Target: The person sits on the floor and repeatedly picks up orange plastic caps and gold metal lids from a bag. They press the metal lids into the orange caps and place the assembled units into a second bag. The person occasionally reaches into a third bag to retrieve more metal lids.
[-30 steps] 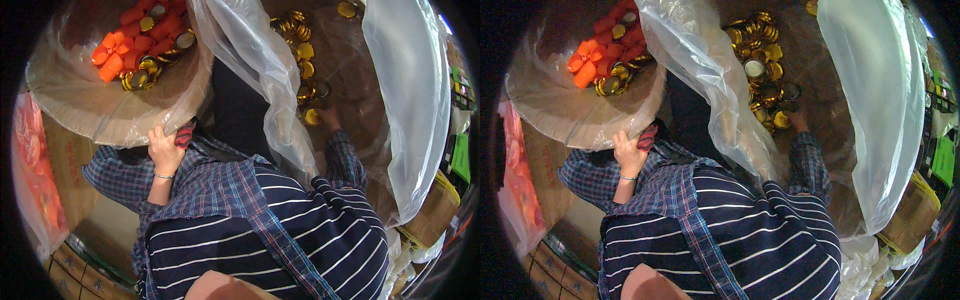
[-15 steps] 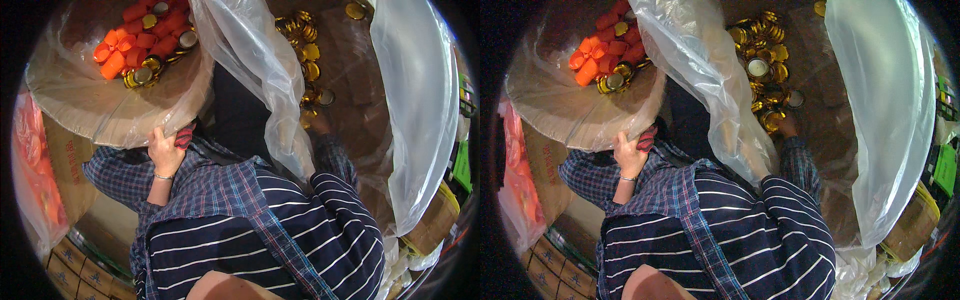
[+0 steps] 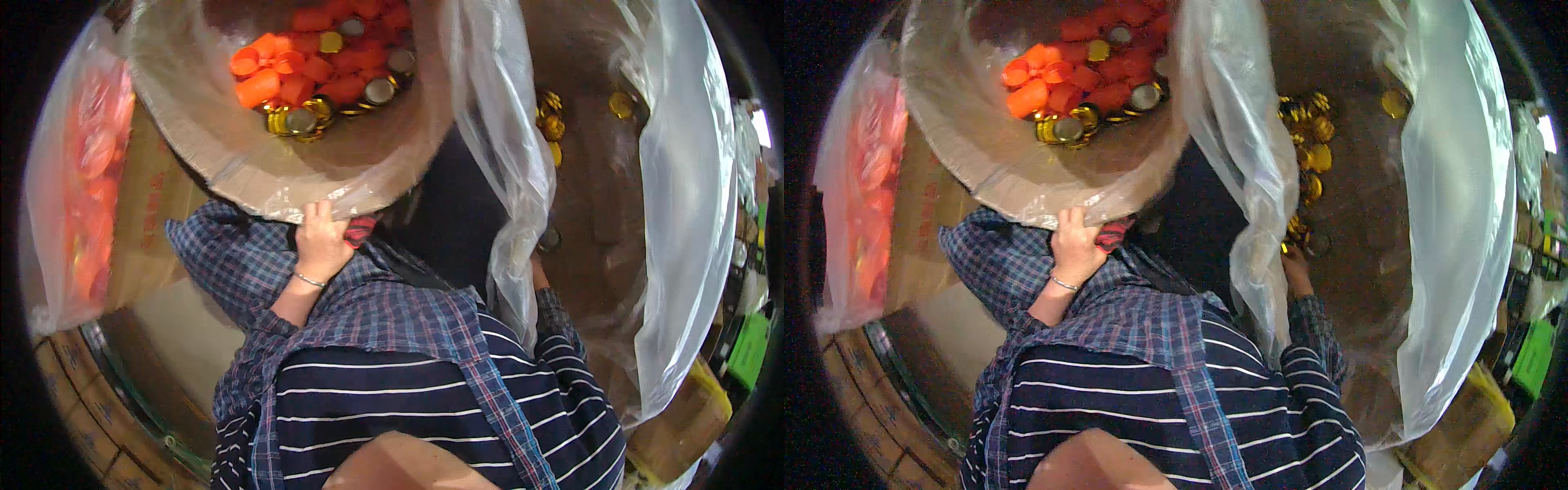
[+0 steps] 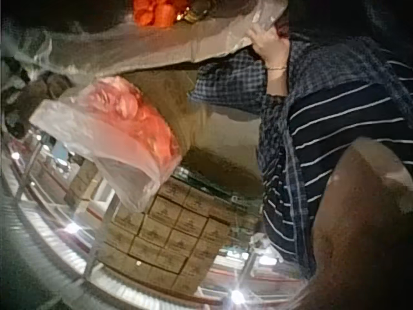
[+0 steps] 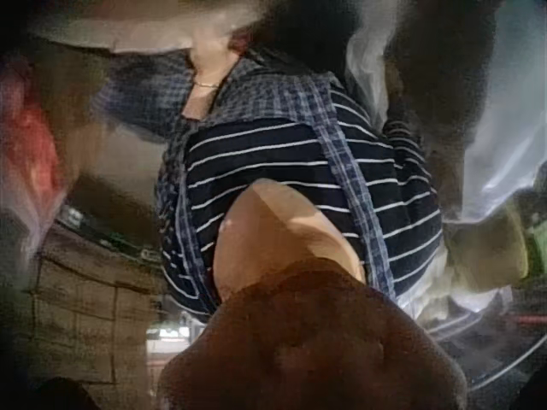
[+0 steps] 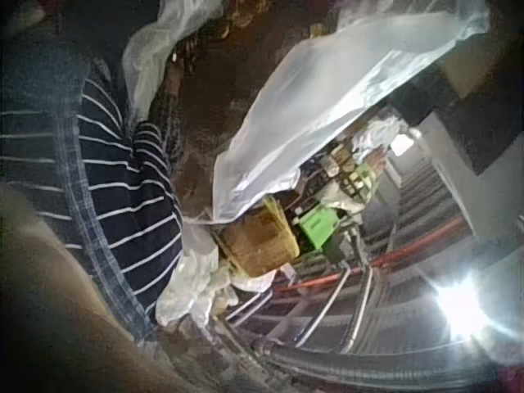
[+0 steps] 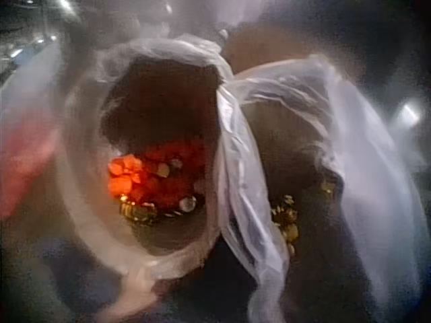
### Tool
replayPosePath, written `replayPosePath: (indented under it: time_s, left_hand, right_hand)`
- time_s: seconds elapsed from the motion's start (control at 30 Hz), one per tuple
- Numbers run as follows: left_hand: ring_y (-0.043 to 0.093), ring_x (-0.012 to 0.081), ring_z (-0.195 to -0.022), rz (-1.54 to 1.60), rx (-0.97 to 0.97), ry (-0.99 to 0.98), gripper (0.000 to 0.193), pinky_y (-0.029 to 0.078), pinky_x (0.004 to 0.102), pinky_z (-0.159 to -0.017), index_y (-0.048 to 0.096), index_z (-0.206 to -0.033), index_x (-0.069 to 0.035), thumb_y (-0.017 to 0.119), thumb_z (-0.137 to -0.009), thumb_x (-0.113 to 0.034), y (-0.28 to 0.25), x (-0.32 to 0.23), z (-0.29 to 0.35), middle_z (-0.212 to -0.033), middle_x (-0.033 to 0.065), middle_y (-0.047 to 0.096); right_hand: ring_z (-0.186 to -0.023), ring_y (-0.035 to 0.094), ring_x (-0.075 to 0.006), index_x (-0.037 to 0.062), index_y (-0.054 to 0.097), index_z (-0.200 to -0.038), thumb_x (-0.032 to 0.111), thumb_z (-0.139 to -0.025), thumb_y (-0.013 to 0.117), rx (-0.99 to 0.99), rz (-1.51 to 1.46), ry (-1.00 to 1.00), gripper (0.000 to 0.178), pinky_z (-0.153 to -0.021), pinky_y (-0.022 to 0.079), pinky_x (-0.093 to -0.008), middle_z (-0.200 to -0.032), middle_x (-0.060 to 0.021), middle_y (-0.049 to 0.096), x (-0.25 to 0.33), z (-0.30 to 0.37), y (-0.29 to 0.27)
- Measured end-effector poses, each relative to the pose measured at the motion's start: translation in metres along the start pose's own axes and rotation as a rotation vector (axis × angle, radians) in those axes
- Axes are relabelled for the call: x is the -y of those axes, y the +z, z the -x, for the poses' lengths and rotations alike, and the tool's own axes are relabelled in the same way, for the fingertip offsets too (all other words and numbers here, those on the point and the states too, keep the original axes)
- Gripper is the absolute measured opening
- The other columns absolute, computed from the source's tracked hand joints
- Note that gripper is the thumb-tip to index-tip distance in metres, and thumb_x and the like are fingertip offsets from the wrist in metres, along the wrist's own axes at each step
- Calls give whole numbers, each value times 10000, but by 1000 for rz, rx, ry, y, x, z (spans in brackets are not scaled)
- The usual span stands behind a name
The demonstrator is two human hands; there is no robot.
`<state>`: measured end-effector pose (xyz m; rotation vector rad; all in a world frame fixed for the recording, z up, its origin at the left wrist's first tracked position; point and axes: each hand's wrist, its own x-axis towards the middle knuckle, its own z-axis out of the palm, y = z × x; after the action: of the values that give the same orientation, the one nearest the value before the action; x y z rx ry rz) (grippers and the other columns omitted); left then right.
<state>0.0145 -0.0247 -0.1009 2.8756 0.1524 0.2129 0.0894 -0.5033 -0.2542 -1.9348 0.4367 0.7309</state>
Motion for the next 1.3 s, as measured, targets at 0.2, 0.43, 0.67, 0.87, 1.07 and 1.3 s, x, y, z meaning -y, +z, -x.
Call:
replayPosePath:
  time_s: [0.2, 0.43, 0.67, 0.87, 1.07, 1.3]
  left_hand:
    - [549, 304, -974, 49, -64, 21, 192, 554, 386, -647, 732, -732, -93, 734, -712, -284, 1, 3, 1, -989, 101, 551]
    - [543, 316, -958, 83, -55, 27, 259, 536, 395, -660, 739, -713, -63, 749, -726, -322, -1, 5, 2, -959, 132, 561]
    - [542, 301, -993, 117, -55, 3, 169, 557, 384, -683, 729, -697, -87, 726, -702, -255, -5, 3, 1, -1037, 114, 562]
    - [557, 325, -1003, 142, -13, 12, 156, 554, 399, -721, 730, -737, -87, 747, -669, -226, -11, 10, 0, -1034, 138, 578]
    - [547, 346, -1086, 290, -60, 39, 197, 543, 449, -751, 711, -818, -107, 778, -680, -231, -25, 18, -12, -1176, 129, 591]
    - [535, 372, -1125, 231, -176, 141, 213, 504, 456, -878, 703, -840, -76, 780, -705, -223, -64, 48, -69, -1198, 157, 577]
  right_hand:
    - [-1135, 593, -269, 42, 519, -1349, 173, -863, 732, 84, -170, 31, 547, -873, 543, -408, -1233, -116, 609, 11, 18, -10]
    - [-1114, 603, -247, 66, 487, -1359, 187, -867, 720, 101, -592, -204, 558, -839, 564, -409, -1213, -73, 612, 115, 41, -24]
    - [-1143, 598, -284, 65, 425, -1413, 296, -894, 688, 140, -378, -693, 625, -813, 579, -428, -1288, -114, 564, 343, 138, -25]
    - [-1239, 540, -269, 58, 451, -1427, 133, -902, 691, 27, -130, -845, 581, -956, 513, -374, -1398, -113, 507, 390, 155, 47]
    - [-1169, 579, -258, -4, 518, -1330, 117, -848, 732, -319, 335, -784, 542, -998, 469, -365, -1298, -152, 569, 280, 198, 46]
    - [-1084, 593, -423, 21, 471, -1326, 209, -794, 718, -406, 741, -343, 616, -912, 485, -480, -1174, -247, 606, 175, 279, 67]
